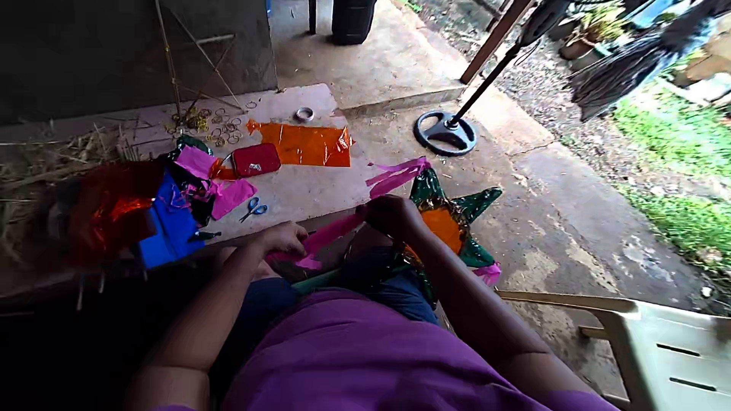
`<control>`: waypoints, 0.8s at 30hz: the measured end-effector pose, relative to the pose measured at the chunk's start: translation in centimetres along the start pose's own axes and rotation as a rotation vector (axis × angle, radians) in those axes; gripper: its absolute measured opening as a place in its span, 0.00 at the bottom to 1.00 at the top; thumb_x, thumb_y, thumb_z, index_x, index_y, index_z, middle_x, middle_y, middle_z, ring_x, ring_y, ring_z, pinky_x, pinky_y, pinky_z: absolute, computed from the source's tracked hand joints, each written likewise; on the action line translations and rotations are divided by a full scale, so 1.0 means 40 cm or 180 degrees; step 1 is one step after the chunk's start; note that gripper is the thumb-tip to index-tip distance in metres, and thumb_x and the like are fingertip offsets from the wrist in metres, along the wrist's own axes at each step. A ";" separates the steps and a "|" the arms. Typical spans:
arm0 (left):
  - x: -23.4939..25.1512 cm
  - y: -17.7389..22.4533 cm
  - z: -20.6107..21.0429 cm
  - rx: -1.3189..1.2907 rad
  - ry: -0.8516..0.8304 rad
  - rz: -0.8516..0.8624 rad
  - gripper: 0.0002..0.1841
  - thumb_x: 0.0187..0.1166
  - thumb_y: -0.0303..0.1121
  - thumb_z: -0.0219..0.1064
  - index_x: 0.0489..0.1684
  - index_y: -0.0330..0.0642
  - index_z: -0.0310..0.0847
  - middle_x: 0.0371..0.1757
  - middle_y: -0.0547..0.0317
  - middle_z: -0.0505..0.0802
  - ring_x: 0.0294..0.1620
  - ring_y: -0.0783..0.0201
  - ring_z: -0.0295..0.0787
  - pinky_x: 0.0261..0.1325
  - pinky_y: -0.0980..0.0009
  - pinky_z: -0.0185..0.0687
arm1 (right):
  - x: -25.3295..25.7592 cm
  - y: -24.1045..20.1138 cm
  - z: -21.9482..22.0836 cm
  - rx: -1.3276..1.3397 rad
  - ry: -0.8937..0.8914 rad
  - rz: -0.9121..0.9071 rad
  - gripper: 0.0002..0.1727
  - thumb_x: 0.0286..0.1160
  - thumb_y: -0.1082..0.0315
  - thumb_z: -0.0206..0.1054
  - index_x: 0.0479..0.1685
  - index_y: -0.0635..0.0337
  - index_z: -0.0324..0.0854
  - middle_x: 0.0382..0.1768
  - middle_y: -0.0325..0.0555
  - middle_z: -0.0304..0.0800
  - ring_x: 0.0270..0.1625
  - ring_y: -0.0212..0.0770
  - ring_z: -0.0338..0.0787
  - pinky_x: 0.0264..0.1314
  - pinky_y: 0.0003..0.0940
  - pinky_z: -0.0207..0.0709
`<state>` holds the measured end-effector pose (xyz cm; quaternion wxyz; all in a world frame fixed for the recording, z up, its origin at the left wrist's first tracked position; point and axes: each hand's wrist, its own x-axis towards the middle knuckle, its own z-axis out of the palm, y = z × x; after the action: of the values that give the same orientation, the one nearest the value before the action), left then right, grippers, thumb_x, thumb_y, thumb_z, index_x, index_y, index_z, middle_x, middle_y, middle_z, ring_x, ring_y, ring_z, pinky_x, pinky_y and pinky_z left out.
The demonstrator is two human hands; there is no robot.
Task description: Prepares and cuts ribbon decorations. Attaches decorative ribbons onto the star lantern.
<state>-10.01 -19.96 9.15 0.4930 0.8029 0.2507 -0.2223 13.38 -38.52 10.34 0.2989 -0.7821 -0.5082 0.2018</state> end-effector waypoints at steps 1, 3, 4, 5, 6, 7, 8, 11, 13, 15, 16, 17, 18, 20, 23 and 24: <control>-0.005 -0.026 -0.011 0.0081 0.0013 -0.0031 0.09 0.73 0.23 0.74 0.46 0.29 0.85 0.36 0.50 0.88 0.34 0.64 0.81 0.45 0.62 0.80 | 0.000 0.004 0.002 -0.0034 0.0064 -0.0010 0.11 0.80 0.64 0.71 0.51 0.60 0.92 0.51 0.56 0.93 0.55 0.57 0.92 0.62 0.65 0.80; -0.025 -0.073 -0.027 0.0183 0.0071 -0.0099 0.09 0.73 0.24 0.74 0.45 0.29 0.85 0.37 0.47 0.89 0.36 0.60 0.83 0.47 0.57 0.81 | 0.001 0.013 0.005 -0.0101 0.0135 -0.0060 0.11 0.79 0.64 0.71 0.51 0.60 0.92 0.50 0.56 0.94 0.54 0.57 0.92 0.61 0.65 0.81; -0.036 -0.096 -0.034 0.0238 0.0129 -0.0099 0.08 0.73 0.24 0.75 0.43 0.29 0.86 0.36 0.47 0.89 0.36 0.59 0.83 0.46 0.57 0.80 | 0.003 0.015 0.005 -0.0113 0.0153 -0.0094 0.11 0.79 0.64 0.72 0.50 0.60 0.92 0.49 0.56 0.94 0.53 0.57 0.92 0.60 0.65 0.81; -0.050 -0.114 -0.040 0.0299 0.0164 -0.0130 0.08 0.73 0.24 0.75 0.43 0.29 0.86 0.36 0.46 0.89 0.37 0.58 0.83 0.47 0.55 0.80 | 0.004 0.016 0.006 -0.0122 0.0161 -0.0125 0.11 0.79 0.64 0.72 0.50 0.61 0.92 0.49 0.56 0.94 0.53 0.57 0.92 0.60 0.66 0.81; -0.065 -0.131 -0.045 0.0358 0.0178 -0.0198 0.08 0.74 0.24 0.74 0.44 0.28 0.86 0.37 0.45 0.89 0.38 0.57 0.83 0.49 0.54 0.80 | 0.004 0.016 0.006 -0.0117 0.0167 -0.0128 0.11 0.79 0.63 0.72 0.49 0.61 0.92 0.48 0.56 0.94 0.52 0.57 0.92 0.59 0.66 0.81; -0.080 -0.148 -0.051 0.0398 0.0184 -0.0296 0.08 0.75 0.24 0.74 0.46 0.28 0.86 0.39 0.45 0.89 0.39 0.56 0.83 0.51 0.54 0.79 | 0.006 0.017 0.006 -0.0124 0.0178 -0.0115 0.11 0.79 0.62 0.72 0.48 0.60 0.93 0.47 0.55 0.94 0.51 0.57 0.92 0.57 0.66 0.81; -0.094 -0.168 -0.055 0.0411 0.0197 -0.0422 0.08 0.75 0.24 0.73 0.46 0.28 0.86 0.39 0.45 0.89 0.40 0.57 0.83 0.50 0.55 0.79 | 0.006 0.017 0.005 -0.0118 0.0176 -0.0067 0.11 0.79 0.61 0.72 0.48 0.59 0.93 0.46 0.55 0.93 0.50 0.57 0.92 0.56 0.67 0.81; -0.138 -0.230 -0.066 0.0240 0.0281 -0.0896 0.07 0.78 0.23 0.70 0.47 0.30 0.84 0.41 0.48 0.88 0.39 0.61 0.79 0.49 0.59 0.76 | 0.007 0.013 0.003 -0.0062 0.0205 0.0091 0.12 0.80 0.61 0.73 0.49 0.60 0.93 0.47 0.54 0.93 0.52 0.55 0.92 0.58 0.65 0.80; -0.173 -0.274 -0.071 0.0062 0.0430 -0.1043 0.06 0.76 0.22 0.70 0.46 0.30 0.85 0.40 0.50 0.88 0.39 0.64 0.80 0.49 0.62 0.76 | 0.007 0.016 0.004 -0.0086 0.0231 0.0078 0.12 0.80 0.60 0.73 0.49 0.59 0.92 0.48 0.54 0.93 0.52 0.55 0.92 0.58 0.64 0.80; -0.212 -0.309 -0.073 -0.0100 0.0591 -0.1117 0.06 0.75 0.22 0.72 0.44 0.30 0.85 0.38 0.52 0.87 0.37 0.66 0.77 0.45 0.64 0.74 | 0.006 0.015 0.007 -0.0098 0.0259 0.0009 0.12 0.80 0.61 0.73 0.48 0.61 0.92 0.47 0.56 0.93 0.52 0.56 0.92 0.58 0.65 0.80; -0.230 -0.326 -0.071 -0.0147 0.0676 -0.1157 0.05 0.76 0.23 0.72 0.43 0.32 0.85 0.36 0.55 0.86 0.33 0.69 0.74 0.39 0.69 0.71 | 0.006 0.014 0.009 -0.0113 0.0270 -0.0028 0.12 0.79 0.62 0.73 0.48 0.61 0.92 0.47 0.56 0.93 0.52 0.57 0.92 0.58 0.65 0.80; -0.247 -0.341 -0.069 -0.0217 0.0734 -0.1235 0.05 0.77 0.23 0.71 0.44 0.32 0.85 0.37 0.56 0.87 0.31 0.71 0.74 0.37 0.72 0.70 | 0.006 0.013 0.010 -0.0129 0.0266 -0.0031 0.12 0.80 0.62 0.73 0.48 0.61 0.93 0.47 0.56 0.93 0.52 0.57 0.92 0.58 0.65 0.80; -0.262 -0.358 -0.069 -0.0289 0.0771 -0.1352 0.05 0.78 0.23 0.70 0.46 0.33 0.86 0.39 0.56 0.88 0.32 0.72 0.74 0.37 0.73 0.70 | 0.006 0.010 0.011 -0.0141 0.0265 -0.0017 0.11 0.80 0.62 0.73 0.48 0.61 0.93 0.47 0.56 0.93 0.52 0.57 0.92 0.58 0.65 0.80; -0.286 -0.392 -0.066 -0.0407 0.0961 -0.1596 0.03 0.80 0.24 0.69 0.45 0.35 0.86 0.34 0.59 0.87 0.26 0.75 0.70 0.32 0.76 0.66 | 0.005 0.005 0.012 -0.0149 0.0266 0.0006 0.11 0.80 0.62 0.73 0.48 0.61 0.92 0.47 0.56 0.93 0.51 0.56 0.92 0.58 0.64 0.80; -0.309 -0.407 -0.064 -0.0729 0.1392 -0.1865 0.04 0.82 0.26 0.67 0.46 0.36 0.86 0.28 0.63 0.83 0.19 0.76 0.62 0.25 0.77 0.58 | 0.004 0.006 0.012 -0.0133 0.0288 -0.0001 0.11 0.80 0.62 0.73 0.48 0.61 0.92 0.45 0.55 0.93 0.49 0.55 0.91 0.56 0.63 0.80; -0.312 -0.399 -0.065 -0.0814 0.1524 -0.1891 0.04 0.83 0.27 0.66 0.46 0.37 0.85 0.28 0.64 0.84 0.17 0.77 0.61 0.23 0.78 0.56 | 0.003 0.006 0.012 -0.0117 0.0305 -0.0009 0.11 0.80 0.62 0.73 0.47 0.61 0.92 0.45 0.55 0.93 0.49 0.55 0.91 0.55 0.63 0.80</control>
<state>-29.33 -13.70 6.94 0.4309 0.6568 0.6053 -0.1287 13.28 -38.34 9.83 0.3088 -0.7955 -0.4980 0.1543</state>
